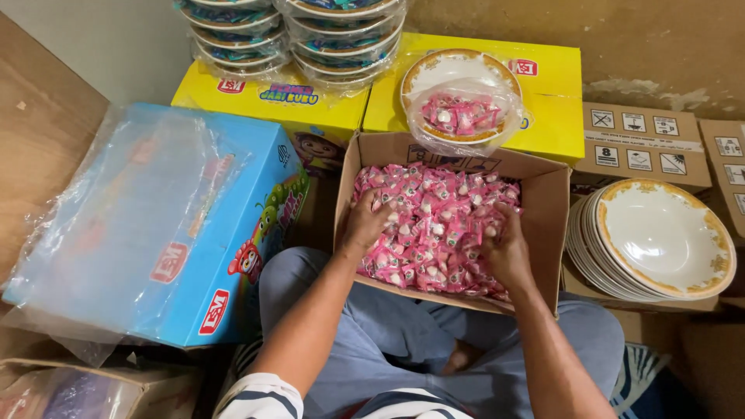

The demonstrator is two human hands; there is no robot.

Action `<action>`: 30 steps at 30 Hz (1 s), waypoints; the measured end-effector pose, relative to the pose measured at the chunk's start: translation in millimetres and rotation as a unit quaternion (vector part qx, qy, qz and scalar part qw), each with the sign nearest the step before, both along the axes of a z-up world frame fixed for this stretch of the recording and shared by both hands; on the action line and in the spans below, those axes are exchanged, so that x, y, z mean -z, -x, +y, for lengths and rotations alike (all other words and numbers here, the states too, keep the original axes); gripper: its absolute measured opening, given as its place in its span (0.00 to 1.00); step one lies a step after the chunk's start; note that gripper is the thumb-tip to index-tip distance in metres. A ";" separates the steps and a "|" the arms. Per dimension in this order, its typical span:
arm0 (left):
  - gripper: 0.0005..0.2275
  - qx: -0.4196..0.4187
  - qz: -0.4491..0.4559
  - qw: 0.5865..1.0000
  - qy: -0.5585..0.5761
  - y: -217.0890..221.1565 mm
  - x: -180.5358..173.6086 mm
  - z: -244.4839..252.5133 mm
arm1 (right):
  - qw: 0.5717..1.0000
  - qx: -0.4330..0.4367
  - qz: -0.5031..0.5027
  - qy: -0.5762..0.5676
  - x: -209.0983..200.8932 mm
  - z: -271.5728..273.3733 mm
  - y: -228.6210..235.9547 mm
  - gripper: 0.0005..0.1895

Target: Packing pink and blue candies into boxes and containers for shipping

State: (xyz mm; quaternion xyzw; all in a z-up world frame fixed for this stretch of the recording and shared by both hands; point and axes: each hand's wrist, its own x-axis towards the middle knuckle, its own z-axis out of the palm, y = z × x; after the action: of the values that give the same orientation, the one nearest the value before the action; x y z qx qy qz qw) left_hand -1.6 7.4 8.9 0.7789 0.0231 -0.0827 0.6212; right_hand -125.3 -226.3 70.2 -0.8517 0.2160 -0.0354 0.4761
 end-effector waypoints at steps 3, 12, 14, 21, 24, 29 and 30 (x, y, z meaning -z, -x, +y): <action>0.22 -0.034 0.015 0.999 0.030 -2.5 6.8 4.7 | 0.998 0.053 -0.017 -0.019 11.6 -9.2 -4.9 0.30; 0.10 0.008 0.211 0.899 0.384 -1.3 -13.9 7.4 | 0.847 0.092 -0.113 -0.512 30.1 -33.8 -19.8 0.30; 0.07 0.018 0.212 0.886 0.412 -10.3 7.4 11.8 | 0.813 0.064 -0.113 -0.568 24.1 -38.1 -16.8 0.35; 0.20 0.068 0.163 0.891 0.418 -20.0 38.3 10.9 | 0.733 -0.027 -0.169 -0.659 34.7 -42.6 -16.4 0.38; 0.21 0.089 0.149 0.890 0.421 -10.7 15.7 11.2 | 0.727 -0.048 -0.169 -0.664 32.5 -40.3 -13.9 0.32; 0.18 0.117 0.147 0.874 0.447 -14.8 20.8 11.4 | 0.771 -0.052 -0.168 -0.613 50.0 -45.4 -13.4 0.35; 0.18 0.117 0.147 0.874 0.447 -15.1 23.0 11.6 | 0.770 -0.051 -0.168 -0.613 52.5 -46.3 -13.9 0.35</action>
State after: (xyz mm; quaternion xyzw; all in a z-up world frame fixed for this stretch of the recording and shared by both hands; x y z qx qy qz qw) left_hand 13.5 19.1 -14.0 0.3938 -0.0164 -0.2696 0.8786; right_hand -111.4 -272.6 17.7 -0.3696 0.0645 -0.0132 0.9269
